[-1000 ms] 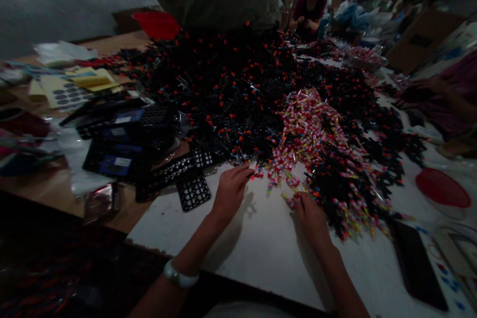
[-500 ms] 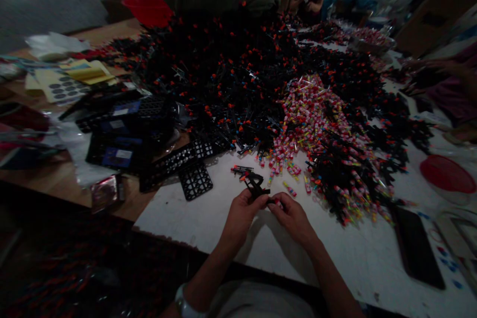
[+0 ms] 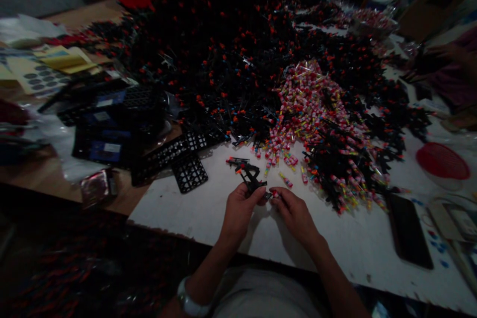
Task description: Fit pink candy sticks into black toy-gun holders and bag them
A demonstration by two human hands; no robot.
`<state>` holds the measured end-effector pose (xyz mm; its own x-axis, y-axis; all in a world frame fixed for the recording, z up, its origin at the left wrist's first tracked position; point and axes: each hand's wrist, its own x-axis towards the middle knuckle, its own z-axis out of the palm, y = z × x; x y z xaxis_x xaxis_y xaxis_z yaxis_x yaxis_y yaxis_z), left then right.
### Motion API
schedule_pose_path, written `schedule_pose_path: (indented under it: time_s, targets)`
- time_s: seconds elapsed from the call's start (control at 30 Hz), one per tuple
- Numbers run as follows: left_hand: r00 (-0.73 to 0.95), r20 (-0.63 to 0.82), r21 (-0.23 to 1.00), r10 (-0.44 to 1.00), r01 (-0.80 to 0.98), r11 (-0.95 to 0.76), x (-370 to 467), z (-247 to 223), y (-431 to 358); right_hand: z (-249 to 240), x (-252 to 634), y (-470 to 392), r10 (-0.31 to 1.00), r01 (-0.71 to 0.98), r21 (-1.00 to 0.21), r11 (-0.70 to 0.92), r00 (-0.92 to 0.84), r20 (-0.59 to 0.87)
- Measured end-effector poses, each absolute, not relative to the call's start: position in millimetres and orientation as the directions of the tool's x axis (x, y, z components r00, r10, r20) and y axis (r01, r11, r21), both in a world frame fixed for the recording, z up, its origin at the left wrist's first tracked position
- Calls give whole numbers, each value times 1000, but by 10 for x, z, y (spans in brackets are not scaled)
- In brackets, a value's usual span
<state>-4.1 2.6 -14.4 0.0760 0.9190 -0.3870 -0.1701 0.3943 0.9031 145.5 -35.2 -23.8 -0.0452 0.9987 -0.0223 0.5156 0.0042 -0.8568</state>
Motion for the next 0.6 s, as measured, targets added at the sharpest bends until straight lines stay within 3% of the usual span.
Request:
schedule_pose_path:
  time_s: [0.33,0.5,0.6]
  targets:
    - [40,-397,901,917,-174,398,-19,-163,14,-276,1414,-355,1000,536,-844,23,-19,15]
    - [-38,-390,912,920,-153,381,9,-192,-7,-404,1322,-420,980,671,-723,164,-30,195]
    - [-81,-405,902,911,-196,384,32,-202,-26,-457,1254,-467,972,710,-679,187,-33,233]
